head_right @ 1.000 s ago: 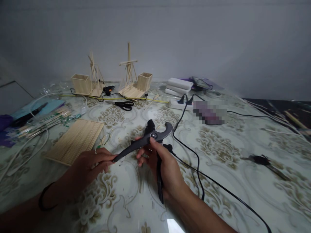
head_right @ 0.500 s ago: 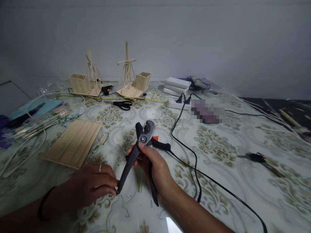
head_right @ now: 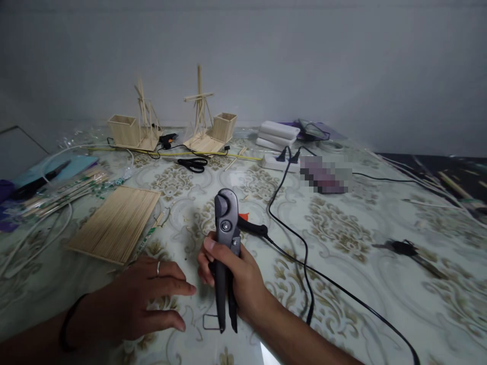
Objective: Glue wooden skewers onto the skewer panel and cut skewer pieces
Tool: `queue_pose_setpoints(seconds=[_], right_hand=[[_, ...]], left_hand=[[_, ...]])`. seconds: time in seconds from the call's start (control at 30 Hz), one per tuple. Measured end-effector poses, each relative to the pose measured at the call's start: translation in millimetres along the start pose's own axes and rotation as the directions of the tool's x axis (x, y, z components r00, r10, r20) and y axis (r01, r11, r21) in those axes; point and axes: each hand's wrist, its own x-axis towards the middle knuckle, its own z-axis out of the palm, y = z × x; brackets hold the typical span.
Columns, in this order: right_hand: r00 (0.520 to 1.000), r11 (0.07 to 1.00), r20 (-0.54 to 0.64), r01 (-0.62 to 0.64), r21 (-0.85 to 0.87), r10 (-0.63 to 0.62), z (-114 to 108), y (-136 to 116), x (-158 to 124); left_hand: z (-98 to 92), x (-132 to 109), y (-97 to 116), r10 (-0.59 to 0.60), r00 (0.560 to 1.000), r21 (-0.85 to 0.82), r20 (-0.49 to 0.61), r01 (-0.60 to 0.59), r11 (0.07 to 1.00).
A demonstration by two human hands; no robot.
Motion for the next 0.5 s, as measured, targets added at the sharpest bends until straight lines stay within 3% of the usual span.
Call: queue_pose_setpoints(seconds=[0.23, 0.37, 0.5], right_hand=[[0.995, 0.998, -0.082, 0.053, -0.023, -0.055, 0.6, -1.4, 1.0], [0.965, 0.987, -0.207, 0.154, -0.044, -0.159, 2.6, 0.2, 4.8], [0.930, 0.966, -0.261, 0.252, -0.066, -0.260, 3.6, 2.8, 6.0]], left_hand=[[-4.9, 1.9, 1.9, -0.039, 0.999, 0.005, 0.019, 0.039, 0.999], [-5.2, 2.8, 2.3, -0.099, 0.994, -0.020, 0.047, 0.100, 0.995], [-2.6, 4.4, 2.2, -0.108, 0.991, -0.071, 0.075, 0.114, 0.991]])
